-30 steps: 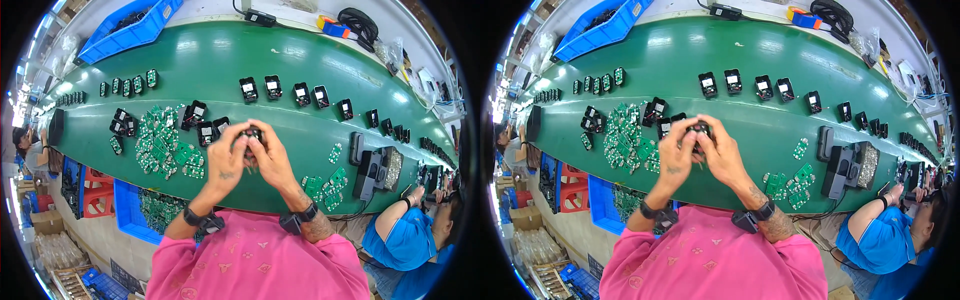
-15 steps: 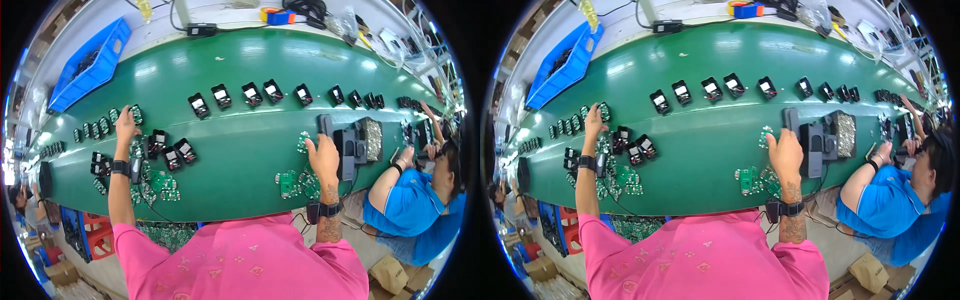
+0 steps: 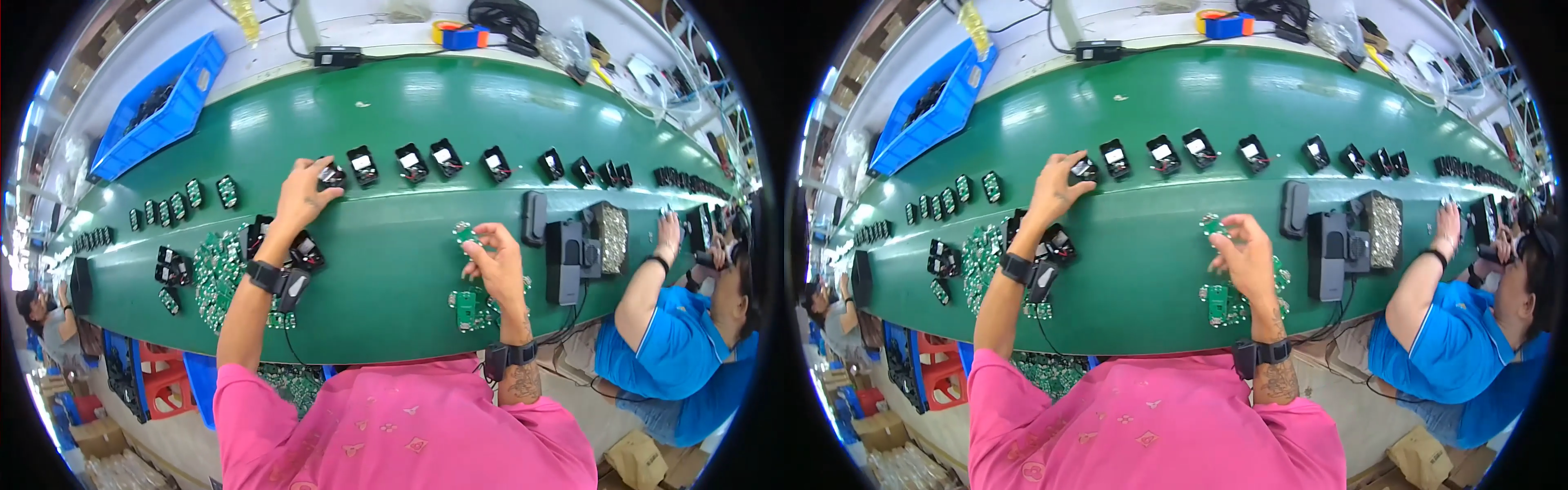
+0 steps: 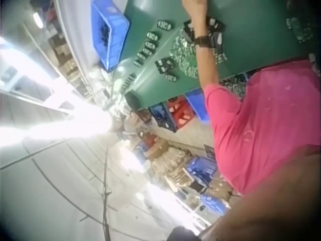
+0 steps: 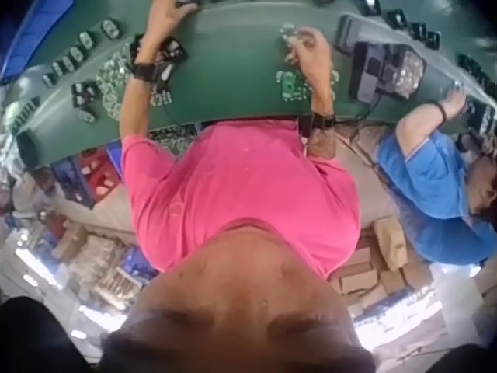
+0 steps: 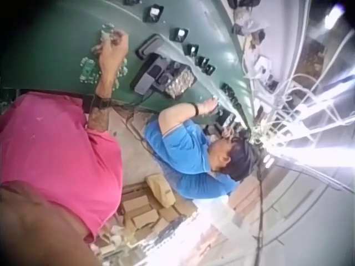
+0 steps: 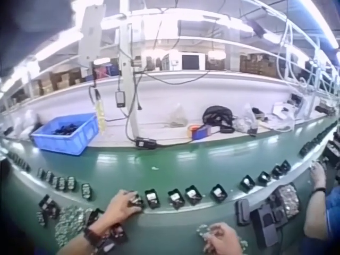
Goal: Assembling circuit boards into small black plastic cases on a factory production line.
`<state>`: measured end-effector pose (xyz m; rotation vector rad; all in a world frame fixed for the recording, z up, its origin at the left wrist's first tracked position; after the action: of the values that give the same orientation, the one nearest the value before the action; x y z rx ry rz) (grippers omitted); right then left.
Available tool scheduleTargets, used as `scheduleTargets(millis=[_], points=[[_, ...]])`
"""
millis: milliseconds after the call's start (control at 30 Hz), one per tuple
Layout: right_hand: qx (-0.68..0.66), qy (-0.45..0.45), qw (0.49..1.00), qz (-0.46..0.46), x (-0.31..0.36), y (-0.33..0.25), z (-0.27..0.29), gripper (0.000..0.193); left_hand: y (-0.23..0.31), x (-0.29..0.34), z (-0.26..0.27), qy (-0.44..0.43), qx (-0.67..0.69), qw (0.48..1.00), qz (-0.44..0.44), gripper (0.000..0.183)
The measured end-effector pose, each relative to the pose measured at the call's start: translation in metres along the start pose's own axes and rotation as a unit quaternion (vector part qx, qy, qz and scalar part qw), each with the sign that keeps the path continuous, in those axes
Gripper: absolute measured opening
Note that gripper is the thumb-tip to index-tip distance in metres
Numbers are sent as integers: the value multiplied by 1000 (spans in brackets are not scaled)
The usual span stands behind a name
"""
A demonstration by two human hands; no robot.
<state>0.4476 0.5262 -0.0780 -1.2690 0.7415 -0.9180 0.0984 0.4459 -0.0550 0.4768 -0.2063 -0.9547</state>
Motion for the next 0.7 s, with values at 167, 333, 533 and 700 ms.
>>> scheduleTargets(millis=[167, 333, 533, 700], points=[[-224, -23, 974, -9, 10, -13, -8, 24, 26, 45, 16, -87, 396, 913, 50, 53], [-305, -76, 949, -14, 24, -13, -29, 22, 66, 128, -27, -241, 744, 611, 121, 45], [-322, -166, 931, -41, 37, -18, -46, 24, 62, 176, -68, -220, 602, 744, 187, 23], [-366, -149, 915, -78, 38, -25, -56, 24, 80, 177, -45, -94, 429, 897, 49, 15]])
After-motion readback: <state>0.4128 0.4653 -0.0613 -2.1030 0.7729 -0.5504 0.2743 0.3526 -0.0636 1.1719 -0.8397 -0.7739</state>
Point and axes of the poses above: each hand's wrist, its own x-axis away from the middle knuckle, its own z-axis out of the back of the hand, y = z × x, the point moved 4 cm from there along -x, towards the middle knuckle, and after that the axes turned 11 degrees about z, right-handed, at the moved point
